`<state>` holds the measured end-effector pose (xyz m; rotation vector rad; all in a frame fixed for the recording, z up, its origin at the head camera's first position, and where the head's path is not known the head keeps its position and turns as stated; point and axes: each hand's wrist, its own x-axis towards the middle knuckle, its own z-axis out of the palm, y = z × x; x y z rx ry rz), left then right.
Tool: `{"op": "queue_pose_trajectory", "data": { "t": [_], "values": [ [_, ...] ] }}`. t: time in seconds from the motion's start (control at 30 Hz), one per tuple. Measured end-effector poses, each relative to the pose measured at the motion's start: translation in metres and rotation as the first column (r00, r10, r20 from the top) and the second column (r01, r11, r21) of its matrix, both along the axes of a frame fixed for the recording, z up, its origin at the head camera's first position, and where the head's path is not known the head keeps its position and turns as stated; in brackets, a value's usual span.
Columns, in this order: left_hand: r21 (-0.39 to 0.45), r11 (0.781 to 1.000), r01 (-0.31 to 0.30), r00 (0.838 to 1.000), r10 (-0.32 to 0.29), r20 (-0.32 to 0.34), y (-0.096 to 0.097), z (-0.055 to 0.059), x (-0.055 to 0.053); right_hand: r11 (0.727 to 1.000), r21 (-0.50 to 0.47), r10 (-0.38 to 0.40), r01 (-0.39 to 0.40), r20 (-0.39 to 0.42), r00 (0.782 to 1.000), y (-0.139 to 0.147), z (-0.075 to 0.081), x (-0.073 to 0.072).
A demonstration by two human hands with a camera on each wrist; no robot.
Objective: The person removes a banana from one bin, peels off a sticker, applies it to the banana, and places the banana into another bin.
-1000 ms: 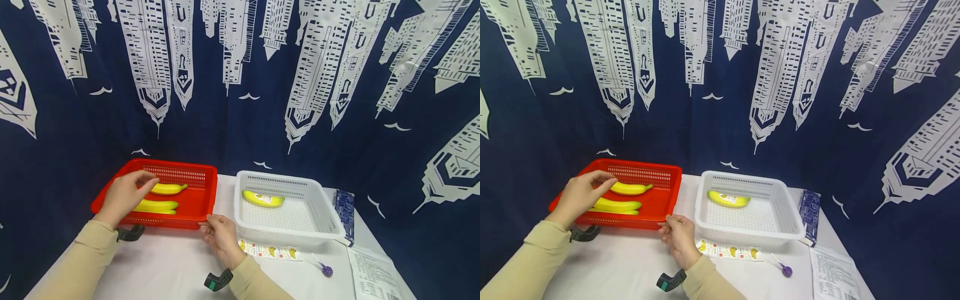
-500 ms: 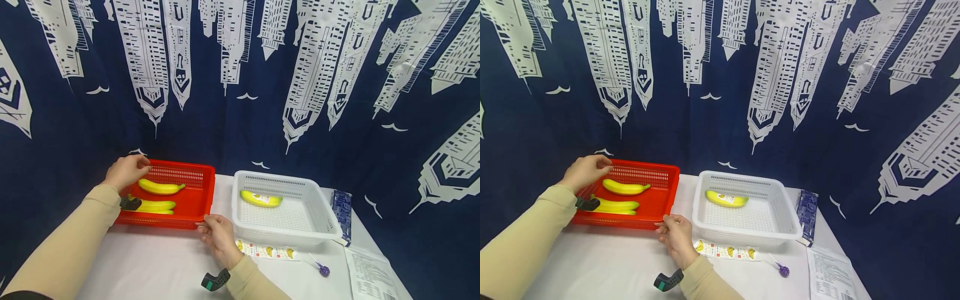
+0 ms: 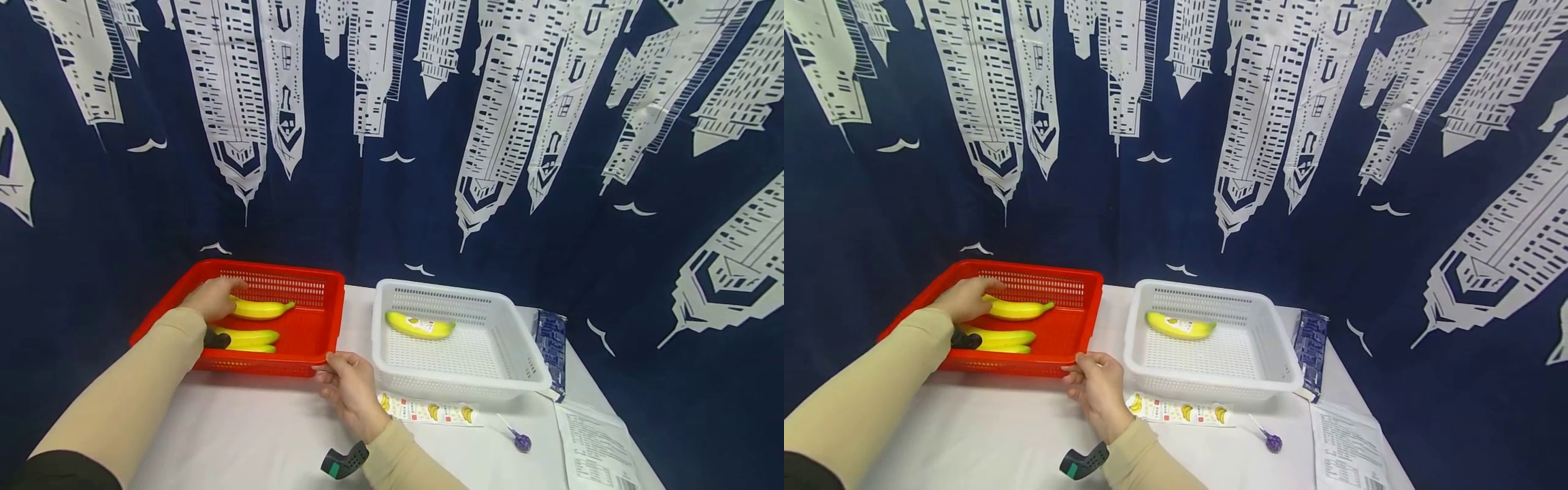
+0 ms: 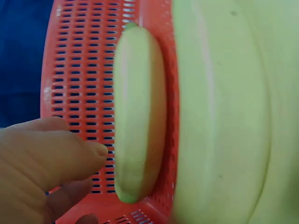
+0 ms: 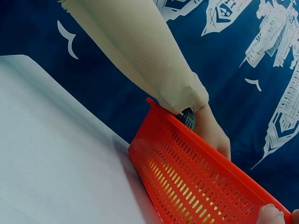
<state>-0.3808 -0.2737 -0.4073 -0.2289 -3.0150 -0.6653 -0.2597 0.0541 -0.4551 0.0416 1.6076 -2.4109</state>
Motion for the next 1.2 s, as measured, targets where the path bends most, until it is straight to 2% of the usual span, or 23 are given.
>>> {"op": "queue_pose_trajectory", "data": {
  "t": [0.1,0.23,0.33,0.43,0.6,0.67,0.77,1.03,1.2],
  "values": [
    [0.012,1.000,0.001,0.999,-0.002,0.045,-0.0002,-0.0022,0.0000,1.000,-0.014,-0.006,0.006,-0.002,1.000,-0.0019,0.0008,0.0008],
    [-0.025,1.000,0.006,0.996,-0.004,0.086,-0.0016,-0.0065,-0.0002,1.000,-0.030,-0.009,0.008,-0.015,1.000,-0.0037,0.0011,0.0019],
    [-0.068,0.997,0.026,0.996,-0.020,0.083,-0.0023,-0.0080,0.0000,0.999,-0.032,-0.007,0.006,-0.024,1.000,-0.0045,0.0013,0.0025],
    [-0.075,0.996,0.040,0.996,-0.034,0.084,-0.0033,-0.0079,0.0001,1.000,-0.024,-0.005,0.005,-0.024,1.000,-0.0044,0.0012,0.0029],
    [-0.126,0.992,0.008,0.999,-0.001,0.051,-0.0049,-0.0073,0.0028,1.000,-0.015,-0.001,0.001,-0.015,1.000,-0.0032,0.0004,0.0025],
    [-0.142,0.990,-0.016,0.997,0.026,0.071,-0.0044,-0.0071,0.0050,1.000,-0.017,0.003,-0.003,-0.012,1.000,-0.0028,0.0000,0.0017],
    [-0.144,0.989,-0.019,0.992,0.036,0.117,-0.0045,-0.0064,0.0067,1.000,-0.018,0.009,-0.009,-0.013,1.000,-0.0023,-0.0003,0.0007],
    [-0.122,0.989,0.083,0.985,-0.063,0.161,-0.0056,-0.0054,0.0078,1.000,-0.025,0.009,-0.009,-0.013,1.000,-0.0025,-0.0011,-0.0007],
    [-0.130,0.984,0.125,0.980,-0.102,0.169,-0.0047,-0.0052,0.0091,0.999,-0.032,0.008,-0.008,-0.012,1.000,-0.0030,-0.0022,-0.0012]
  ]
}}
